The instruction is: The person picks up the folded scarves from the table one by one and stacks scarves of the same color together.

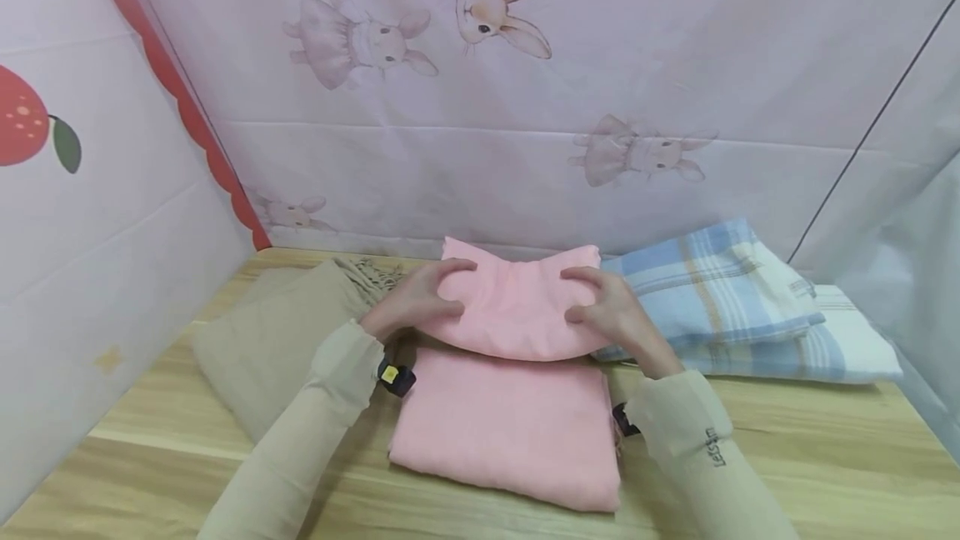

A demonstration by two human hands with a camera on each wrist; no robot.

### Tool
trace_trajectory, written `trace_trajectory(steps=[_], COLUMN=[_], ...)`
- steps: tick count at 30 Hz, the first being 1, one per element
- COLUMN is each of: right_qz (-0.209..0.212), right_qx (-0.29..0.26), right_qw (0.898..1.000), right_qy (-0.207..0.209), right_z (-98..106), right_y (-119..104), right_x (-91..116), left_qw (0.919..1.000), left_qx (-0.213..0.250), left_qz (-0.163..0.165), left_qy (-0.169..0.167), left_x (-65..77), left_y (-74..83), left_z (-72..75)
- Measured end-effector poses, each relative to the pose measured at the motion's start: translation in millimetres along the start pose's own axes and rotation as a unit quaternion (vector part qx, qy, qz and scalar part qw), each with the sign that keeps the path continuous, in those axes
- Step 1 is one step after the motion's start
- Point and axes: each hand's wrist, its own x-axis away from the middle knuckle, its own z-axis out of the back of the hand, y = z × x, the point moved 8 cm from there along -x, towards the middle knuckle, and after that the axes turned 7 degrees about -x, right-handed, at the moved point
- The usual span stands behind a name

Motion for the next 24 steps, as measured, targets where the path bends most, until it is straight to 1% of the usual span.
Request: trace_trajectory(steps=[9,12,18,24], right_qz=[0.032,0.040,0.062,0.064], right_qx=[0.006,0.009,0.010,0.017], right_qw=[0.999,0.999,0.998,0.998], right_qy=[0.004,0.007,0.008,0.006], right_z=[0,1,2,3], right_y=[-11,-13,-17,-19], right_x=[14,20,34,47], left_qw=[0.9998,0.9998,0.9999,0.9998], left_qx=[0.002,0.007,-0.001,0.009], left_qz=[-0.019,-0.015,-0.007,-0.017], left_qy=[0.011,0.008,0.007,-0.002], left_x=[15.4,21.7,31.6,39.6], left_y=[8.2,12.1,18.0,21.1], left_z=[5.9,6.0,6.2,6.0])
